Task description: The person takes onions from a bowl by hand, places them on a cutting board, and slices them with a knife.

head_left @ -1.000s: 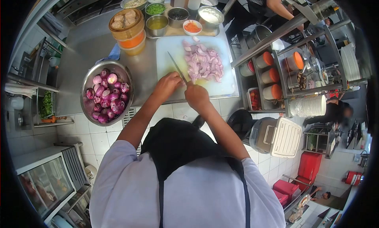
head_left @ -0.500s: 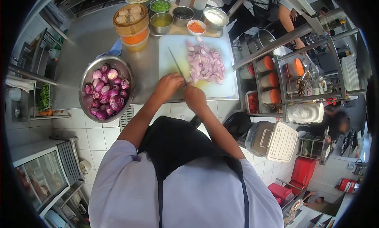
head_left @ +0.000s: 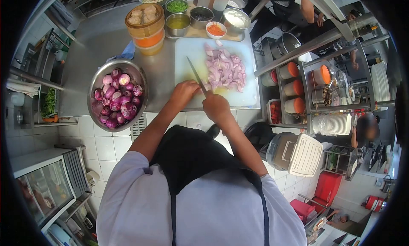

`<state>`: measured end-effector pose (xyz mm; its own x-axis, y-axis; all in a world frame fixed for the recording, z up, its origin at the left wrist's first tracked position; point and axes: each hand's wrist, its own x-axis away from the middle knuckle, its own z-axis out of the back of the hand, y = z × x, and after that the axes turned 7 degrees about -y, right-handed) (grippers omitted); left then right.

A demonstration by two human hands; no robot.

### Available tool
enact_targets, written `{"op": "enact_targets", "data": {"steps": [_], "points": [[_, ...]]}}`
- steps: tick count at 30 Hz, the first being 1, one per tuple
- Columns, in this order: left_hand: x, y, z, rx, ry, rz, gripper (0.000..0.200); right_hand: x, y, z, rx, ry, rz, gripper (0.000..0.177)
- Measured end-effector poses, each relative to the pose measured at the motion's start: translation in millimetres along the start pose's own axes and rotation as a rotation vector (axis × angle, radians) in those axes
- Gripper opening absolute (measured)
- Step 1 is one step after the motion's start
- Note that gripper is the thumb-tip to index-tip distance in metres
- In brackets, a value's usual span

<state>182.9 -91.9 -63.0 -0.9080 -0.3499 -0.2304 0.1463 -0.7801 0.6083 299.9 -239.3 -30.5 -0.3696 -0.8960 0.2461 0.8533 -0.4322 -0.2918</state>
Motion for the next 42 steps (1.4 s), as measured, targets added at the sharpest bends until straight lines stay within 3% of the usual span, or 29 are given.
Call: {"op": "enact_targets", "data": {"steps": [2, 8, 11, 14, 23, 29, 35, 38, 42], "points": [[-1, 4, -1, 0.001, 0.022, -0.006, 0.008, 1, -4, -5, -0.008, 0.025, -0.043, 0.022], [1, -6, -6, -0.033, 0.025, -0.012, 0.006, -10, 11, -12, 0.052, 0.084, 0.119, 0.019], [-2, -3, -5, -0.052, -0.009, 0.017, 0.007, 3, -9, 14, -0.021, 0.009, 0.032, 0.018], [1, 3, 0, -0.030, 0.002, 0.016, 0.006, -8, -8, -13, -0.067, 0.064, -0.027, 0.020], [1, -4, -4, -0.051, 0.007, 0.000, 0.006, 1, -10, 33, -0.067, -0.072, -0.004, 0.022], [0, -3, -3, -0.047, 0.019, -0.019, 0.006, 3, -7, 27, -0.128, -0.099, -0.033, 0.025], [3, -1, -5, -0.027, 0.063, -0.053, 0.007, -12, 3, -22, -0.112, 0.057, 0.035, 0.025], [3, -1, -1, -0.047, 0.041, -0.035, 0.006, -27, 18, -22, 0.084, 0.142, 0.200, 0.024], [6, 2, -3, -0.033, 0.073, -0.008, 0.003, -19, 4, 34, 0.066, 0.308, 0.062, 0.018]]}}
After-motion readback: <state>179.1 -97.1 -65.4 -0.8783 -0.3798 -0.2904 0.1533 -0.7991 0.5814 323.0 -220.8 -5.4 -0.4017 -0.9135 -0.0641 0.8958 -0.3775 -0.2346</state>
